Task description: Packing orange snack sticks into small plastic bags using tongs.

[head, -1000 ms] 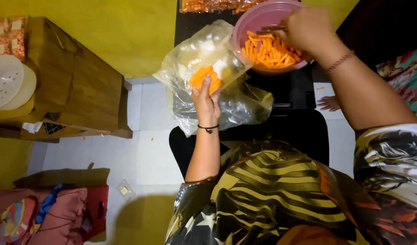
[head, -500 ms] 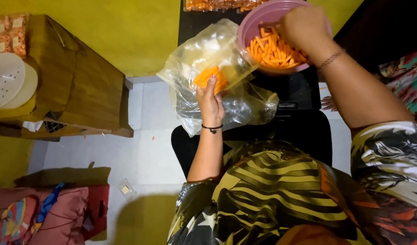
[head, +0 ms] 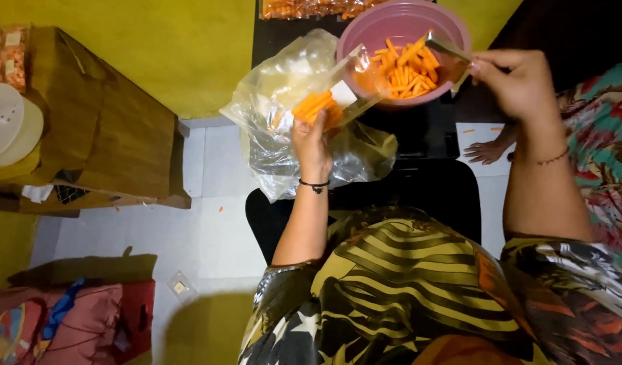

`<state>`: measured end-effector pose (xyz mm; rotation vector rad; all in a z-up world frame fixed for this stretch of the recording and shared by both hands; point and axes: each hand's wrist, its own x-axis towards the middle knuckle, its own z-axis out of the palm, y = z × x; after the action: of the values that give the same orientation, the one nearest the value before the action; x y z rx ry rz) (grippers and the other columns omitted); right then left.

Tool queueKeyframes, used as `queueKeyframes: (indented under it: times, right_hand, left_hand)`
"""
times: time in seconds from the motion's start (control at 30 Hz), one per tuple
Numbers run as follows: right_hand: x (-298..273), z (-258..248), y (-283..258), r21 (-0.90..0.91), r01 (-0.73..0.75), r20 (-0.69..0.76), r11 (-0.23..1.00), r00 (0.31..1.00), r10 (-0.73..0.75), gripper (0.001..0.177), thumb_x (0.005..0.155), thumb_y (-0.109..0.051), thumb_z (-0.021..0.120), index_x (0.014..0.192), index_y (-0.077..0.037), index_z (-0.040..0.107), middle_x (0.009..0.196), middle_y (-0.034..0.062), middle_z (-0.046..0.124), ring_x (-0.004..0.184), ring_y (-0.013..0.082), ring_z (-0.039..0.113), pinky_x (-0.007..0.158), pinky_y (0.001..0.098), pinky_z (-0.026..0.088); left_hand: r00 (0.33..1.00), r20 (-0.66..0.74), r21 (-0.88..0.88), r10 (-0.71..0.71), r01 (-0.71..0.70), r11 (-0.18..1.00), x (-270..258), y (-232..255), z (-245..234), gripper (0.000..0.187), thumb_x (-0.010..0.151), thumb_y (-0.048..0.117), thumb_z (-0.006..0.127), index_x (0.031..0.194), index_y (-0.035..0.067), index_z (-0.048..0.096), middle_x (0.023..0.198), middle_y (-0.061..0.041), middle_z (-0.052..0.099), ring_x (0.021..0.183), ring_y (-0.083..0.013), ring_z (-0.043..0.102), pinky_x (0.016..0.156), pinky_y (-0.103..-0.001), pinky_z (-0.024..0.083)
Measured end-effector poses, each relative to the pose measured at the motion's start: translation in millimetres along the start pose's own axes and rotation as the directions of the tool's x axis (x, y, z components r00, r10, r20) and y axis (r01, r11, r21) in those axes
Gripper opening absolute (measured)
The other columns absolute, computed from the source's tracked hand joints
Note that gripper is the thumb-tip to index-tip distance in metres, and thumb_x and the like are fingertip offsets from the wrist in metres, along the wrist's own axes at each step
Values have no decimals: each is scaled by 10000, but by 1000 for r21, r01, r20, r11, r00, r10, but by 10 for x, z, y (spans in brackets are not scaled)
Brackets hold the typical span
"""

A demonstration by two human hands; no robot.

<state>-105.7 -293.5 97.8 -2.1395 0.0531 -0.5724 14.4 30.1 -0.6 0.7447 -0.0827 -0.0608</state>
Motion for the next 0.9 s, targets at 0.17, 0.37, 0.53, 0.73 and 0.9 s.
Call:
queueKeyframes:
  times: [0.17, 0.37, 0.53, 0.73, 0.9]
  right_hand:
    - [-147, 134, -160, 45, 15, -13, 999, 1000, -14, 241, 1086, 34, 696, 1311, 123, 691, 1062, 157, 711, 859, 172, 612, 779, 255, 493]
    - [-181, 291, -160, 72, -34, 10, 997, 999, 33, 248, 1054, -2, 708, 1290, 75, 705, 1013, 139, 713, 809, 153, 601, 742, 241, 484]
    - [-183, 422, -203, 218, -102, 119, 971, 990, 78, 239, 1048, -22, 677, 1270, 61, 700, 919, 89, 673, 792, 125, 570, 745, 215, 479]
    - [-142, 535, -256, 234, -134, 141, 963, 985, 102, 218, 1048, -81, 693, 1223, 48, 719, 875, 101, 684, 742, 125, 583, 679, 198, 466]
    - [-130, 555, -331, 131, -149, 108, 980, 985, 135, 192, 1037, -97, 710, 1195, 5, 750, 826, 49, 666, 658, 94, 513, 578, 196, 394]
  left_hand:
    - [999, 9, 60, -53, 53, 997, -66, -30, 86, 283, 927, -3, 694, 1166, 11, 542, 1015, -156, 713, 897, -236, 748, 793, -293, 623]
    - [998, 42, 50, -53, 51, 997, -141, 1, 176, 257, 927, -3, 686, 1163, 0, 585, 1002, -146, 725, 814, -221, 738, 693, -293, 612]
    - [996, 59, 36, -72, 70, 997, -157, -7, 217, 289, 905, 59, 739, 1108, 22, 537, 945, -140, 711, 740, -219, 733, 598, -283, 611]
    - [992, 99, 23, 74, -76, 997, -149, -23, 224, 237, 927, 34, 715, 1056, 12, 517, 926, -117, 664, 707, -172, 671, 613, -299, 594]
    - [991, 102, 75, 85, -93, 993, -145, -30, 201, 270, 917, 12, 725, 1085, -4, 514, 955, -143, 685, 706, -177, 695, 611, -258, 602]
